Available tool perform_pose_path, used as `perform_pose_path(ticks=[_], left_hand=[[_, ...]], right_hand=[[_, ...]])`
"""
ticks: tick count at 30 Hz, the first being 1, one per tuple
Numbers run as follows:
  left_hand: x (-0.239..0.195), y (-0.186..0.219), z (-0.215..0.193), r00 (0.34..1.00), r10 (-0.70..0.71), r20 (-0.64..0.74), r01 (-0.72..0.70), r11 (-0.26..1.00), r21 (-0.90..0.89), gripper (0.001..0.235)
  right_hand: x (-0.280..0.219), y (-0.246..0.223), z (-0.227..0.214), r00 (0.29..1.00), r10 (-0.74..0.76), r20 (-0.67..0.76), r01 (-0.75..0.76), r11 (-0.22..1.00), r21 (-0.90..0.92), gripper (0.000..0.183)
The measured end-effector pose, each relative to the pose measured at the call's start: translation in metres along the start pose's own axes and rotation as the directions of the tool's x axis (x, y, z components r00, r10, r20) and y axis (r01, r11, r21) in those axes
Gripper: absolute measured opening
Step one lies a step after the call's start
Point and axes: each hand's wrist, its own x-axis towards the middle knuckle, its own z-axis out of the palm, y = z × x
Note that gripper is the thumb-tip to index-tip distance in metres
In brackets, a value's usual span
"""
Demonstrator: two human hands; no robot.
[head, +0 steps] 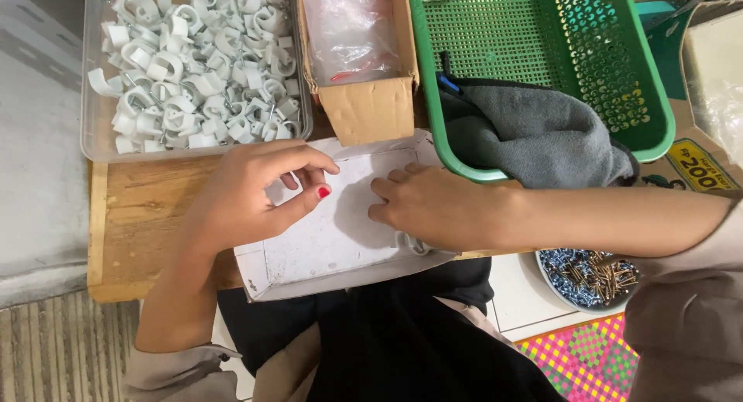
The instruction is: Picking up plastic cable clips, applying small white labels, and placing them into packaging.
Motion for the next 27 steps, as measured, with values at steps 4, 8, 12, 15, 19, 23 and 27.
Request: perform_pose_path(ticks=[4, 8, 12, 15, 19, 23, 27], left_hand=[[-0.003, 0.003, -0.002, 0.980, 0.180, -0.083, -0.187, 0.978, -0.089, 0.013], [-0.019, -0.017, -0.003, 0.881, 0.379, -0.283, -0.380, 0.923, 0.054, 0.018], [-0.060, 0.011, 0.001, 0.830, 0.416, -0.372, -0.353, 0.907, 0.229, 0.016], [-0.083, 0.060, 0.028, 0.786, 0.232, -0.573, -0.210, 0.972, 0.106, 0.013], [-0.081, 0.085, 0.061, 0.759, 0.207, -0.617, -0.208, 0.975, 0.072, 0.017], [-0.044, 0.107, 0.075, 0.840, 0.081, -0.537, -0.177, 0.975, -0.130, 0.020], [-0.030, 0.113, 0.088, 0.771, -0.001, -0.637, -0.183, 0.958, -0.222, 0.008]], right_hand=[[0.000, -0.002, 0.007, 0.999, 0.046, 0.013, -0.046, 0.998, -0.041, 0.040], [-0.001, 0.001, 0.012, 0.995, -0.013, -0.100, 0.013, 1.000, 0.007, 0.036], [-0.008, 0.002, -0.002, 0.977, -0.039, -0.212, 0.038, 0.999, -0.010, 0.029], [-0.018, -0.007, -0.025, 0.953, -0.047, -0.299, 0.075, 0.994, 0.083, 0.016], [-0.037, -0.037, -0.052, 0.713, 0.064, -0.698, 0.373, 0.809, 0.455, 0.013], [-0.057, -0.063, -0.047, 0.654, 0.321, -0.685, 0.563, 0.398, 0.724, 0.013], [-0.060, -0.072, -0.023, 0.578, 0.416, -0.702, 0.656, 0.274, 0.703, 0.017]])
